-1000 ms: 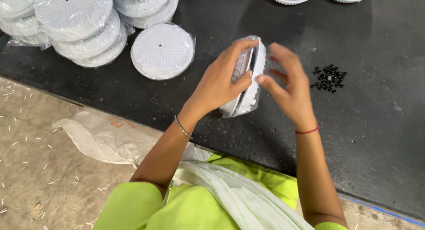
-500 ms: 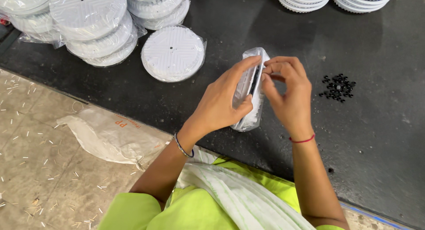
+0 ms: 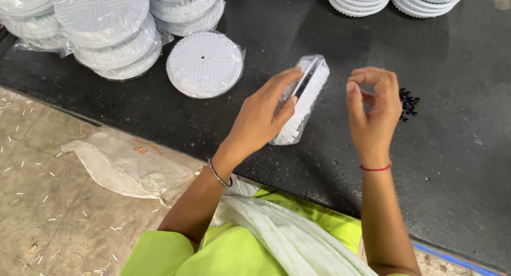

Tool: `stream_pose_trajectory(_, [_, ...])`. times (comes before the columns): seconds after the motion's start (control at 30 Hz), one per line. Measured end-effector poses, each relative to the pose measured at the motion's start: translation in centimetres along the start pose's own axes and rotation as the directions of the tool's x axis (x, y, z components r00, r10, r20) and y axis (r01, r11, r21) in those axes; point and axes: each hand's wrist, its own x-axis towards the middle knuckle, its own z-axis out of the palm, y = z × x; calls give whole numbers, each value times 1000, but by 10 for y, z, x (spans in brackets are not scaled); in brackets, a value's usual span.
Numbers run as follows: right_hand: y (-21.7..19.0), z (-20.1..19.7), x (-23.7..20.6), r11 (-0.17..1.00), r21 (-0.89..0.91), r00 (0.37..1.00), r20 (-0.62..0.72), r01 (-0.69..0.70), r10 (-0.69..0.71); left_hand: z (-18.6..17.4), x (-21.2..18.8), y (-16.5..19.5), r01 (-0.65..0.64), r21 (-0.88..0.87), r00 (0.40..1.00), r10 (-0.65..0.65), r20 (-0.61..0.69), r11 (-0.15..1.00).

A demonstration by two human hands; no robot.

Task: The person unwraps plastic film from round white light fixture bases and inserts black screws into the holes on each base, stacking finished bases aside and retrieving more parts from a bag.

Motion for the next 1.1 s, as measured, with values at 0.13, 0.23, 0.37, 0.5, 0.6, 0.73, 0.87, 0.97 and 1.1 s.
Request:
stream_pose_trajectory(0.13, [-2, -14, 8, 995, -15, 990, 100, 97, -95, 3, 1, 4, 10, -11, 998, -10, 67, 1000])
stream_pose_trajectory(0.23, [-3, -20, 11, 975, -96, 963, 203, 201, -179, 4, 0, 10, -55, -18, 993, 56, 105, 998])
stream_pose_trajectory(0.37, [-5, -21, 5, 989, -113, 968, 241, 92, -63, 2, -5, 16, -17, -2, 990, 17, 141, 1000])
stream_pose_trajectory(0.5, [-7, -27, -3, 983, -154, 965, 257, 100, -57, -2, -8, 14, -20, 23, 993, 17, 121, 1000])
stream_pose_trajectory(0.6, [-9, -35, -5, 967, -169, 933, 337, 192, -126, 0, -10, 14, -85, 81, 993, 79, 84, 993])
stream_pose_trajectory(0.73, [-9, -43, -3, 955, -231, 904, 421, 189, -77, -2, -10, 15, -81, 68, 996, 79, 34, 994])
stream_pose_trajectory(0.87, [-8, -48, -3, 952, -256, 905, 423, 165, -43, -12, -12, 17, -17, 31, 995, 14, 101, 999])
stream_pose_trajectory(0.97, [-7, -50, -5, 984, -172, 917, 397, 37, 35, -14, -16, 17, 12, -7, 993, -11, 119, 1000])
stream_pose_trajectory(1.1, [-11, -50, -8, 980, -190, 919, 374, -61, 129, -8, -23, 21, -18, 41, 995, 13, 102, 999])
